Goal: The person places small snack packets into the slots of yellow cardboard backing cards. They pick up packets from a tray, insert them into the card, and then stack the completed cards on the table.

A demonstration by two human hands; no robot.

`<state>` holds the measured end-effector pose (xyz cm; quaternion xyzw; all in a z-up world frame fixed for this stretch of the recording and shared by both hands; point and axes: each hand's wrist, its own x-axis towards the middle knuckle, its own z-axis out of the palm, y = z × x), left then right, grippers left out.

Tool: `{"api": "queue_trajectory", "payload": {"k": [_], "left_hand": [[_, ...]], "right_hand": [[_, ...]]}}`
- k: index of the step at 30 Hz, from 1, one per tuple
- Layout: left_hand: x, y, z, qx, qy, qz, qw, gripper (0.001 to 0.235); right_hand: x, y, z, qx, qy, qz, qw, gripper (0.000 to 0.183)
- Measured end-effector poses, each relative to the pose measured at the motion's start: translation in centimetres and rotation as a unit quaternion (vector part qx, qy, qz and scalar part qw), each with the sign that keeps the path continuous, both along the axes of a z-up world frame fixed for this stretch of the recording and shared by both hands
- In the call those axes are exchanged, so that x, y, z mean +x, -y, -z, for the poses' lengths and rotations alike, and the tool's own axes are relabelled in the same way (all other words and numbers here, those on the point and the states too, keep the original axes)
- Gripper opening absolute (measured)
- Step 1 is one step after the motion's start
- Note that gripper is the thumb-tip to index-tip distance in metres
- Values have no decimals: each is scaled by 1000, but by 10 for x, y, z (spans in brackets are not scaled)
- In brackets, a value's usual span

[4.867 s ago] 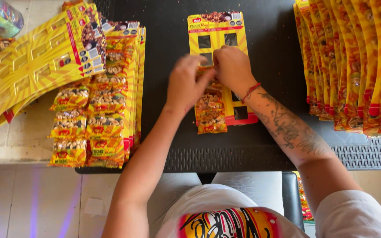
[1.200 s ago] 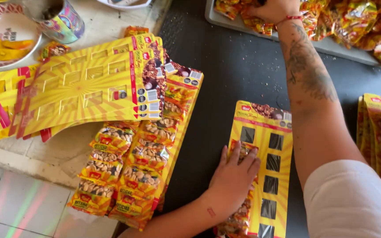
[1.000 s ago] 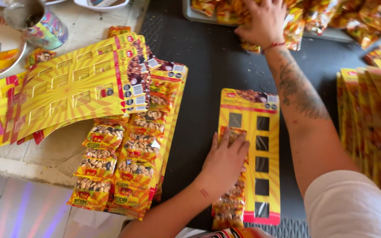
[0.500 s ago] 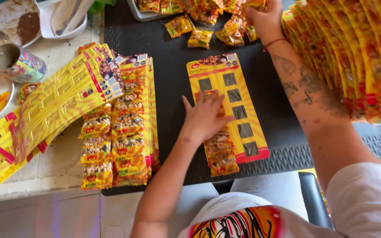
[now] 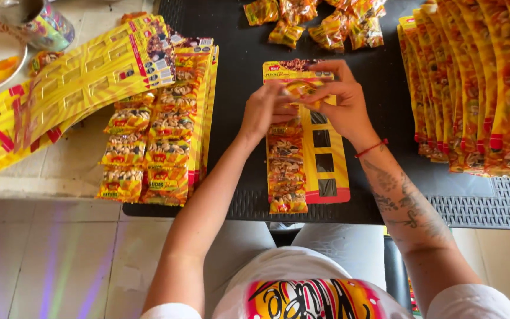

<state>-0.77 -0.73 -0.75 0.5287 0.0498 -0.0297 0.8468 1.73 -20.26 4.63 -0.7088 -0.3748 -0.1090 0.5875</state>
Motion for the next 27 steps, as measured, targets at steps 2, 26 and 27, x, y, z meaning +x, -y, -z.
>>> {"api": "queue_trajectory", "payload": {"k": [2,26,27], "left_hand": [[-11,5,-12,-16,3,6,1000,65],[-23,-18,-50,356,333,-106,867,12],[-25,-19,-54,400,369,-49,837,19]], "right_hand": [[-4,0,6,-45,47,2,998,20],[-11,-1,4,73,-183,2,980,39],[-17,-2,-1,24,-194,-15,981,28]]}}
